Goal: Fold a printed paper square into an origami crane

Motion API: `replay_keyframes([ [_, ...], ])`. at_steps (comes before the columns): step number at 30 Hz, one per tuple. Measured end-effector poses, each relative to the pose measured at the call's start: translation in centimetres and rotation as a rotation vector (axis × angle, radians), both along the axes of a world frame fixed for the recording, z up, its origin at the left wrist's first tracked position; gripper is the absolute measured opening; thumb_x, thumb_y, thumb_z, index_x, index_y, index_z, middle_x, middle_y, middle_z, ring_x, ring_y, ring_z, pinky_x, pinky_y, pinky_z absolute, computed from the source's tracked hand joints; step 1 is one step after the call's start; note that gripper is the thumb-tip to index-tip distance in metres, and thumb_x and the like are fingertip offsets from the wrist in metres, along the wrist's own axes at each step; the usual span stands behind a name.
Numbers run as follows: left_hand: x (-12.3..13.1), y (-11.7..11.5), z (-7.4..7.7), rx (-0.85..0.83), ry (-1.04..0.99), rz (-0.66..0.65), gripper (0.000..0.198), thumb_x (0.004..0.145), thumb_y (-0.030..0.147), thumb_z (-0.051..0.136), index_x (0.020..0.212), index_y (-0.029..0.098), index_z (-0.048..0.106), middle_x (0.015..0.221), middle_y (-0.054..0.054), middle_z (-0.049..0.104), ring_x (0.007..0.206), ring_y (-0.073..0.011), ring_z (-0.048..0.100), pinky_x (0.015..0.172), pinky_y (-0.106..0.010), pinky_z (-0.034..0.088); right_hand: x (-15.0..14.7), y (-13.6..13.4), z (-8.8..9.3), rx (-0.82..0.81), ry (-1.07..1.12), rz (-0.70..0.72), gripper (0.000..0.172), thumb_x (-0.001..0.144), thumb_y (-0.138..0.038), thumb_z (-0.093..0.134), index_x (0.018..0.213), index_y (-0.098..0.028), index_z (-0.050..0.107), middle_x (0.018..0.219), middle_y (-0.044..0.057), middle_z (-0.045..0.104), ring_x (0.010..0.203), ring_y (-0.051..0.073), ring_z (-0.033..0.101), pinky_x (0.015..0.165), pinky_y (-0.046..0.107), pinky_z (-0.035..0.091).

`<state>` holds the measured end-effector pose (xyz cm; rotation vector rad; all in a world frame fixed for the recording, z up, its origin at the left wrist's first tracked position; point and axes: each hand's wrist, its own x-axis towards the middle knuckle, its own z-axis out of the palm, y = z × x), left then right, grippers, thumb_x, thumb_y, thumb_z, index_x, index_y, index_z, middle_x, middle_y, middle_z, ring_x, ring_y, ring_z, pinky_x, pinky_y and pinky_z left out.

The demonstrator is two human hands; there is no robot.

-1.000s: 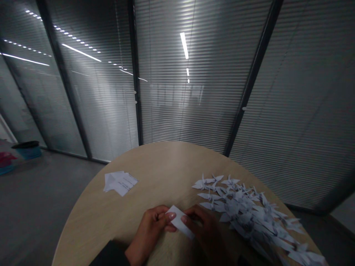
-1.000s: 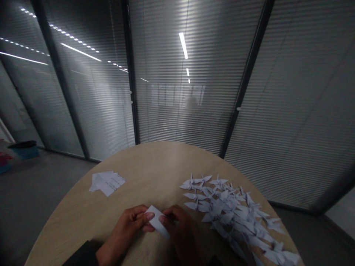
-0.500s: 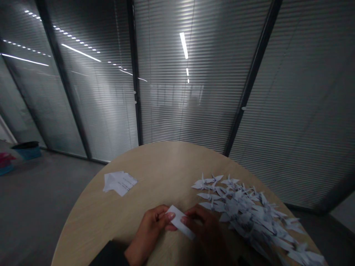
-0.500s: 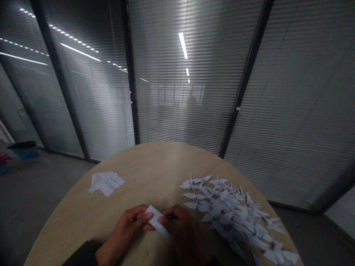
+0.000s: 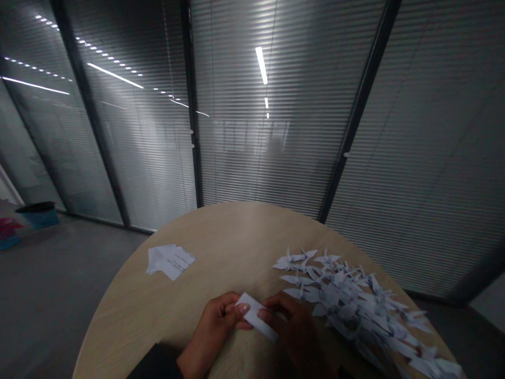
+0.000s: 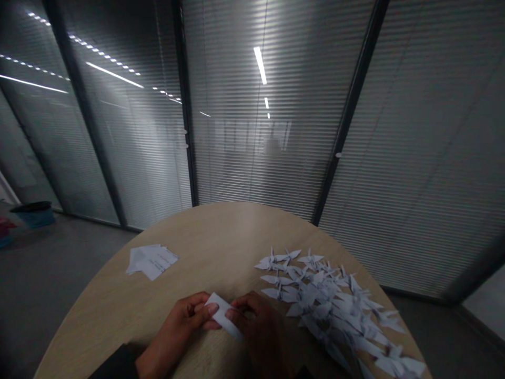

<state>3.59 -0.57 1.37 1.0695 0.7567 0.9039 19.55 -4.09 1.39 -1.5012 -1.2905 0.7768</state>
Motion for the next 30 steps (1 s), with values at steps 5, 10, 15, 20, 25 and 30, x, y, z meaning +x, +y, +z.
replay_keyframes([
  [5,-0.2,0.1,-0.1,0.004,-0.016,0.003,0.042,0.054,0.049,0.083,0.065,0.011,0.069,0.061,-0.003,0.069,0.059,-0.0134,0.062,0.061,-0.023,0.049,0.1,0.1,-0.4,0.004,0.034,-0.001,0.02,0.06,-0.041,0.066,0.065,-0.021,0.07,0.067,0.003,0.067,0.068,0.023,0.062,0.064,0.031,0.044],
  [10,-0.2,0.2,-0.4,-0.008,-0.011,0.013,0.042,0.053,0.049,0.084,0.065,0.011,0.069,0.062,-0.003,0.069,0.061,-0.0148,0.063,0.064,-0.025,0.051,0.1,0.3,-0.5,-0.008,0.052,-0.018,0.023,0.059,-0.042,0.067,0.067,-0.021,0.07,0.07,0.004,0.069,0.069,0.024,0.063,0.065,0.032,0.045],
  [15,-0.2,0.1,-0.3,0.044,-0.025,-0.007,0.039,0.06,0.048,0.081,0.069,0.011,0.07,0.066,-0.004,0.07,0.064,-0.0149,0.064,0.064,-0.023,0.05,0.1,-0.1,-0.5,0.001,0.066,-0.021,0.025,0.06,-0.041,0.069,0.077,-0.023,0.067,0.076,0.002,0.069,0.076,0.023,0.064,0.069,0.031,0.047],
  [20,-0.4,0.0,-0.4,0.039,-0.041,-0.005,0.036,0.062,0.045,0.08,0.07,0.012,0.07,0.069,-0.004,0.07,0.068,-0.0167,0.065,0.07,-0.027,0.052,-0.2,-0.7,0.0,0.031,-0.007,-0.073,0.032,0.063,-0.045,0.068,0.084,-0.022,0.063,0.075,0.001,0.067,0.078,0.022,0.063,0.074,0.032,0.045],
  [25,-0.4,-0.1,-0.5,0.045,-0.067,-0.021,0.036,0.064,0.046,0.079,0.075,0.012,0.07,0.073,-0.005,0.071,0.071,-0.0184,0.066,0.074,-0.03,0.052,-0.2,-0.6,-0.2,0.089,0.026,-0.093,0.038,0.061,-0.046,0.069,0.088,-0.022,0.059,0.072,-0.001,0.064,0.073,0.022,0.063,0.068,0.031,0.046],
  [30,-0.3,-0.1,-0.3,0.014,-0.05,-0.04,0.037,0.061,0.044,0.081,0.075,0.012,0.071,0.074,-0.005,0.073,0.071,-0.0174,0.066,0.072,-0.028,0.053,-0.1,-0.3,-0.7,0.101,0.043,-0.091,0.035,0.06,-0.042,0.072,0.086,-0.024,0.057,0.067,-0.003,0.064,0.066,0.019,0.062,0.06,0.027,0.045],
])
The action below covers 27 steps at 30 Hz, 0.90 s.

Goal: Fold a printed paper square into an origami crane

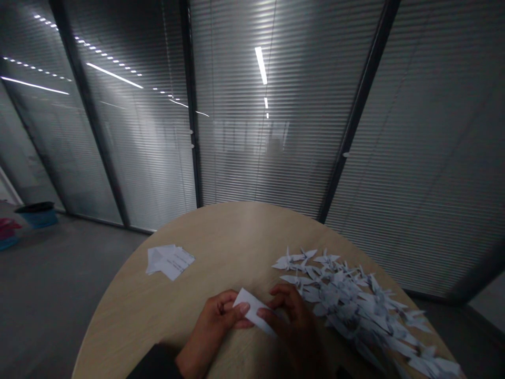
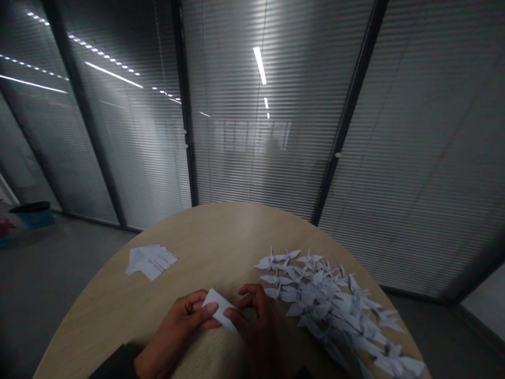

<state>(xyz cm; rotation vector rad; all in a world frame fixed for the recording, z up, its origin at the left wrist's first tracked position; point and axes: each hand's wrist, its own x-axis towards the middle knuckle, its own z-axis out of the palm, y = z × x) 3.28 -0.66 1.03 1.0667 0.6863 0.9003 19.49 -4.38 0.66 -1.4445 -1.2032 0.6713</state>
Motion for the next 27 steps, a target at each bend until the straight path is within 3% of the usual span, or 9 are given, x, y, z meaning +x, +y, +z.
replay_keyframes([
  [5,0.1,0.4,-0.6,-0.015,0.105,-0.017,0.042,0.048,0.042,0.087,0.073,0.011,0.073,0.062,-0.003,0.07,0.055,-0.0122,0.061,0.058,-0.022,0.05,-0.1,0.2,0.3,-0.003,0.019,0.014,0.035,0.058,-0.04,0.07,0.085,-0.024,0.055,0.062,-0.004,0.061,0.063,0.019,0.061,0.061,0.028,0.044],
  [14,0.0,-0.2,0.2,0.013,0.146,-0.007,0.042,0.051,0.046,0.084,0.07,0.01,0.073,0.063,-0.006,0.071,0.056,-0.0144,0.062,0.057,-0.023,0.049,-0.1,0.2,-0.1,-0.003,0.085,0.067,0.034,0.061,-0.037,0.072,0.086,-0.022,0.054,0.063,-0.004,0.061,0.063,0.018,0.061,0.059,0.026,0.043],
  [19,0.0,0.2,-0.2,-0.014,0.157,-0.007,0.049,0.048,0.05,0.085,0.073,0.01,0.072,0.066,-0.008,0.072,0.059,-0.0179,0.064,0.06,-0.027,0.051,0.0,0.4,-0.1,0.002,0.113,0.086,0.033,0.06,-0.036,0.073,0.084,-0.023,0.054,0.058,-0.005,0.061,0.059,0.017,0.061,0.056,0.026,0.042],
  [23,0.0,0.3,-0.3,0.011,0.139,-0.03,0.052,0.056,0.054,0.08,0.082,0.01,0.071,0.072,-0.009,0.072,0.064,-0.0195,0.066,0.065,-0.03,0.053,0.0,0.5,-0.3,0.017,0.172,0.077,0.033,0.06,-0.035,0.074,0.083,-0.023,0.053,0.058,-0.006,0.061,0.058,0.017,0.06,0.054,0.026,0.042],
  [27,0.1,-0.3,0.6,0.13,0.114,-0.055,0.051,0.069,0.06,0.068,0.081,0.01,0.071,0.072,-0.008,0.07,0.069,-0.0197,0.065,0.07,-0.03,0.052,0.0,0.7,-0.6,0.021,0.214,0.061,0.035,0.057,-0.036,0.075,0.081,-0.023,0.053,0.056,-0.006,0.06,0.054,0.017,0.059,0.05,0.025,0.041],
])
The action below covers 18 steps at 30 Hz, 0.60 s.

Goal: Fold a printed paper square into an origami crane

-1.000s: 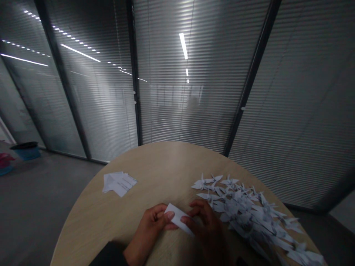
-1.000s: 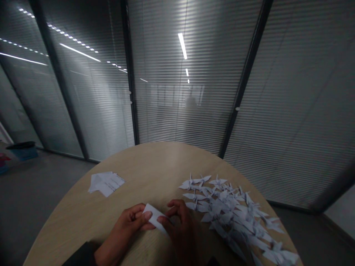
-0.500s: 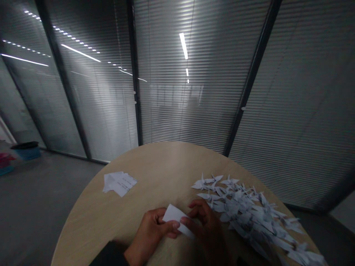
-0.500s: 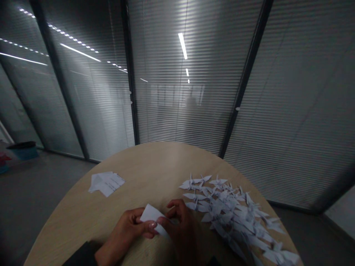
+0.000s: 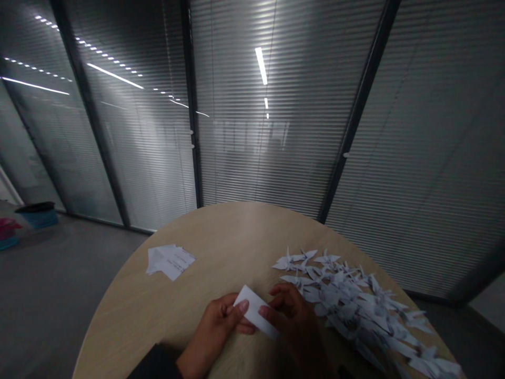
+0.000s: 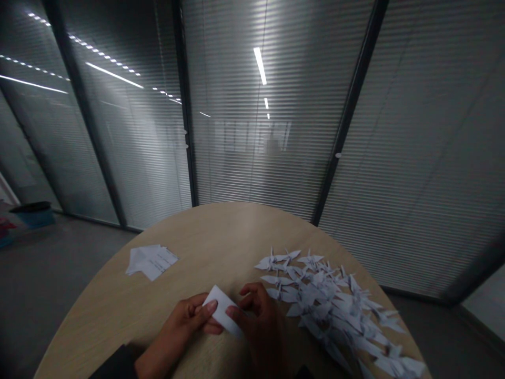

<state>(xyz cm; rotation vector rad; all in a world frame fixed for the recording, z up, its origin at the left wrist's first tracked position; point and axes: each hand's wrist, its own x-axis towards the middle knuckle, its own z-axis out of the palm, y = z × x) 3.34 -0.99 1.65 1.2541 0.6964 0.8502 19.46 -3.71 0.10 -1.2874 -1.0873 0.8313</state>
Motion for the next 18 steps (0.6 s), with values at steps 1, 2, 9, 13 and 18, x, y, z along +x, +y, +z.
replay_keyframes([
  [1,0.0,-0.2,0.2,0.022,-0.002,-0.001,0.05,0.071,0.06,0.066,0.079,0.011,0.071,0.071,-0.007,0.069,0.069,-0.0193,0.064,0.069,-0.029,0.051,0.0,0.0,0.0,-0.003,-0.003,-0.002,0.035,0.057,-0.035,0.076,0.081,-0.023,0.054,0.056,-0.006,0.06,0.054,0.017,0.059,0.05,0.026,0.041],
  [2,0.0,-0.3,0.4,0.042,-0.001,0.003,0.049,0.073,0.06,0.064,0.076,0.011,0.07,0.069,-0.007,0.069,0.068,-0.0189,0.063,0.068,-0.028,0.051,-0.1,0.0,0.1,-0.002,-0.006,-0.001,0.034,0.057,-0.035,0.076,0.08,-0.023,0.054,0.056,-0.006,0.06,0.055,0.017,0.059,0.051,0.026,0.041],
  [9,0.0,0.2,-0.3,0.007,0.0,0.03,0.049,0.069,0.059,0.068,0.077,0.011,0.07,0.07,-0.007,0.069,0.069,-0.0194,0.064,0.07,-0.029,0.051,-0.1,-0.2,0.5,-0.042,-0.005,0.01,0.029,0.059,-0.035,0.073,0.079,-0.023,0.056,0.058,-0.006,0.061,0.058,0.016,0.059,0.055,0.026,0.042],
  [13,0.0,0.7,-1.5,-0.098,0.023,0.006,0.056,0.057,0.057,0.078,0.086,0.01,0.071,0.07,-0.009,0.072,0.066,-0.0201,0.067,0.066,-0.031,0.053,0.3,-0.2,0.5,-0.055,-0.032,0.013,0.026,0.061,-0.034,0.073,0.078,-0.022,0.058,0.059,-0.005,0.061,0.057,0.015,0.058,0.053,0.024,0.041],
  [18,0.0,0.4,-1.9,-0.14,0.096,-0.06,0.055,0.058,0.058,0.076,0.084,0.01,0.074,0.08,-0.014,0.075,0.074,-0.0238,0.07,0.061,-0.03,0.055,0.2,-0.1,0.3,-0.037,0.015,0.027,0.024,0.06,-0.031,0.073,0.076,-0.021,0.059,0.056,-0.007,0.058,0.053,0.013,0.054,0.051,0.023,0.039],
])
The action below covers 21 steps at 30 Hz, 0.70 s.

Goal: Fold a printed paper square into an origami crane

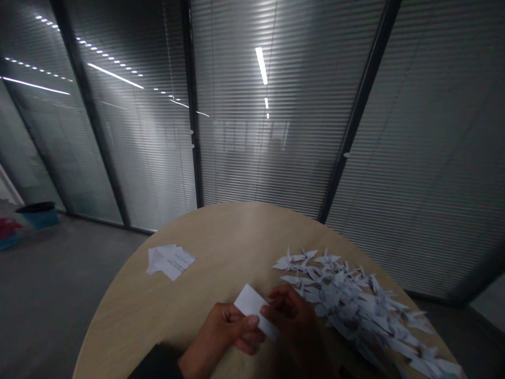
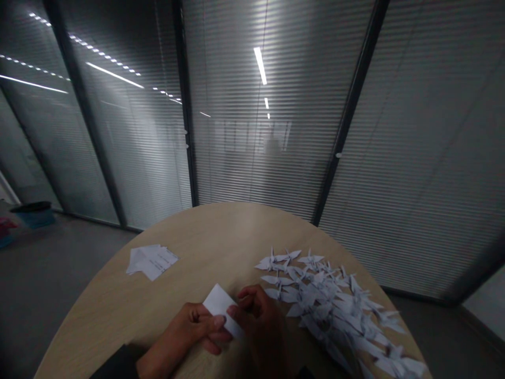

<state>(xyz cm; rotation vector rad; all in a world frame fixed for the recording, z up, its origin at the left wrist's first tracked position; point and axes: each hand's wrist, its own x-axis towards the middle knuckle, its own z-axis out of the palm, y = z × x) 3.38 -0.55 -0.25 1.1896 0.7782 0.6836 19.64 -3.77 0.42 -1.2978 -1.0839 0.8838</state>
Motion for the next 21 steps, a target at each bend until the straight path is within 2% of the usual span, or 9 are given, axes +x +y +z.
replay_keyframes([
  [5,0.2,-0.3,0.6,-0.005,0.04,0.03,0.056,0.054,0.063,0.075,0.07,0.01,0.075,0.073,-0.015,0.075,0.065,-0.0226,0.07,0.055,-0.028,0.054,-0.2,0.0,-0.2,0.017,0.044,0.01,0.025,0.058,-0.032,0.075,0.074,-0.021,0.058,0.055,-0.006,0.058,0.053,0.014,0.055,0.052,0.024,0.04],
  [9,0.2,-0.4,0.7,0.042,0.077,0.056,0.055,0.056,0.063,0.074,0.068,0.009,0.075,0.07,-0.016,0.075,0.061,-0.021,0.07,0.053,-0.027,0.054,-0.3,-0.1,-0.1,0.02,-0.001,0.006,0.024,0.06,-0.031,0.074,0.076,-0.021,0.059,0.057,-0.005,0.06,0.055,0.014,0.056,0.054,0.024,0.04],
  [15,0.3,-0.5,0.2,0.052,0.052,0.072,0.053,0.059,0.062,0.073,0.066,0.009,0.074,0.068,-0.015,0.075,0.055,-0.018,0.068,0.051,-0.025,0.053,-0.4,-0.1,0.4,-0.001,0.02,-0.01,0.025,0.056,-0.033,0.072,0.073,-0.019,0.06,0.057,-0.004,0.058,0.054,0.014,0.055,0.049,0.024,0.04],
  [21,0.4,-0.6,-0.5,0.035,0.053,0.0,0.055,0.059,0.063,0.073,0.069,0.009,0.075,0.069,-0.015,0.075,0.054,-0.0175,0.067,0.052,-0.025,0.053,-0.6,-0.3,0.6,-0.009,0.037,-0.002,0.026,0.057,-0.034,0.073,0.074,-0.019,0.06,0.057,-0.003,0.06,0.055,0.015,0.057,0.053,0.025,0.043],
])
